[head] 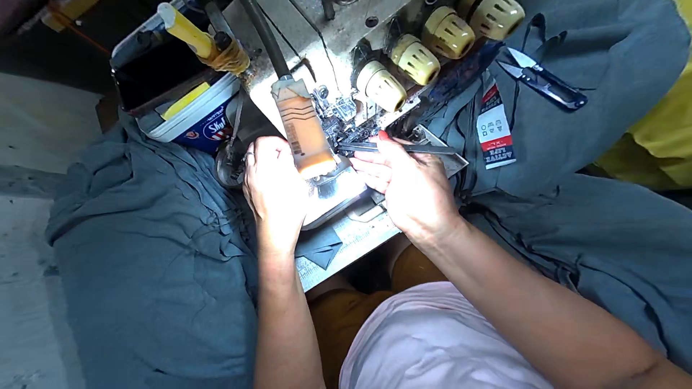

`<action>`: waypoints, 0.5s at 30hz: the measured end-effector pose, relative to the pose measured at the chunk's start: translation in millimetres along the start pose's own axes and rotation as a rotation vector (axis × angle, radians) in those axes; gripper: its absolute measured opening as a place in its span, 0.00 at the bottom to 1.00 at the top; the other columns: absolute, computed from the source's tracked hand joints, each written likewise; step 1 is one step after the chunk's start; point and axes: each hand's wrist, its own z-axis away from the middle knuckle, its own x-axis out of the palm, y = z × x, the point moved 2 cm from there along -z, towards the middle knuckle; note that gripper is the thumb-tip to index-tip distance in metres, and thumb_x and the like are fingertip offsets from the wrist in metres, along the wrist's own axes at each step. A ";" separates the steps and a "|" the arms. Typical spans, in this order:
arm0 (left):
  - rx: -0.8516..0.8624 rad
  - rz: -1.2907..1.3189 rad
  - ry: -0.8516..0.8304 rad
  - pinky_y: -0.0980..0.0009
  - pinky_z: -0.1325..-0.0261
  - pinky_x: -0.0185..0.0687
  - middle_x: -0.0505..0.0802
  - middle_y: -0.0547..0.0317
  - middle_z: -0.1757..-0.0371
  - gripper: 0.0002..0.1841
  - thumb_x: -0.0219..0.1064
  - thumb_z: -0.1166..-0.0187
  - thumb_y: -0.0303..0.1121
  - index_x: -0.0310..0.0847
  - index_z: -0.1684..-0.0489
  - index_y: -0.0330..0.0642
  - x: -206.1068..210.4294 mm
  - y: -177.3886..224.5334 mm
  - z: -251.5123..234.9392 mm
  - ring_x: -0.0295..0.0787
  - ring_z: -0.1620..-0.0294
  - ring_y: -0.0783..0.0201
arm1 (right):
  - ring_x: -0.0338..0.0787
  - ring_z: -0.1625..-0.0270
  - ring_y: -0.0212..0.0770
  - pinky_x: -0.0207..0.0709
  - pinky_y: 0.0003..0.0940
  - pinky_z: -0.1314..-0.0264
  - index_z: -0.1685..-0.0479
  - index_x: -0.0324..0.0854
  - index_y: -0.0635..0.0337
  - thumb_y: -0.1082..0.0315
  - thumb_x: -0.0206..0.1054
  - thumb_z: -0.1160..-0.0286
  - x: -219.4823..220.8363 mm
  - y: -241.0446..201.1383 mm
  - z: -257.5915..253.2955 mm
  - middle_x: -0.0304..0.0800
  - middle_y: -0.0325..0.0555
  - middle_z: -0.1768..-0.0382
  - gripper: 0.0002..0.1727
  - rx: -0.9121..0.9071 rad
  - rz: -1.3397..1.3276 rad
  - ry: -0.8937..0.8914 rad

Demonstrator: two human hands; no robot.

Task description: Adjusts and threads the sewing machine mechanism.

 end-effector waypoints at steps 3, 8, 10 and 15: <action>0.013 0.010 0.003 0.49 0.47 0.78 0.87 0.38 0.49 0.14 0.51 0.08 0.33 0.80 0.50 0.31 -0.4 0.1 0.5 0.86 0.48 0.44 | 0.98 0.62 0.41 0.93 0.33 0.54 0.44 0.78 0.68 0.69 0.58 0.10 -3.4 -2.1 2.8 0.96 0.50 0.64 0.10 -0.063 0.006 -0.010; 0.018 0.014 0.006 0.50 0.46 0.78 0.87 0.38 0.50 0.14 0.52 0.08 0.33 0.80 0.51 0.31 -0.3 -0.3 0.6 0.86 0.48 0.46 | 0.98 0.60 0.41 0.93 0.34 0.52 0.42 0.76 0.65 0.68 0.58 0.09 -7.3 -5.3 6.4 0.95 0.48 0.61 0.10 -0.077 -0.003 -0.011; 0.014 0.009 0.004 0.49 0.46 0.78 0.86 0.37 0.49 0.14 0.51 0.08 0.33 0.80 0.51 0.31 -0.3 -0.3 0.8 0.86 0.48 0.45 | 0.98 0.60 0.41 0.93 0.34 0.52 0.42 0.76 0.64 0.68 0.57 0.09 -7.9 -5.3 5.7 0.95 0.48 0.61 0.09 -0.066 -0.018 -0.013; -0.001 0.012 -0.005 0.49 0.46 0.78 0.87 0.37 0.48 0.14 0.52 0.08 0.33 0.80 0.50 0.31 -0.8 0.9 0.8 0.86 0.47 0.45 | 0.98 0.61 0.39 0.93 0.33 0.53 0.45 0.78 0.63 0.68 0.58 0.09 -12.4 -9.9 8.6 0.95 0.45 0.62 0.08 -0.156 0.067 -0.060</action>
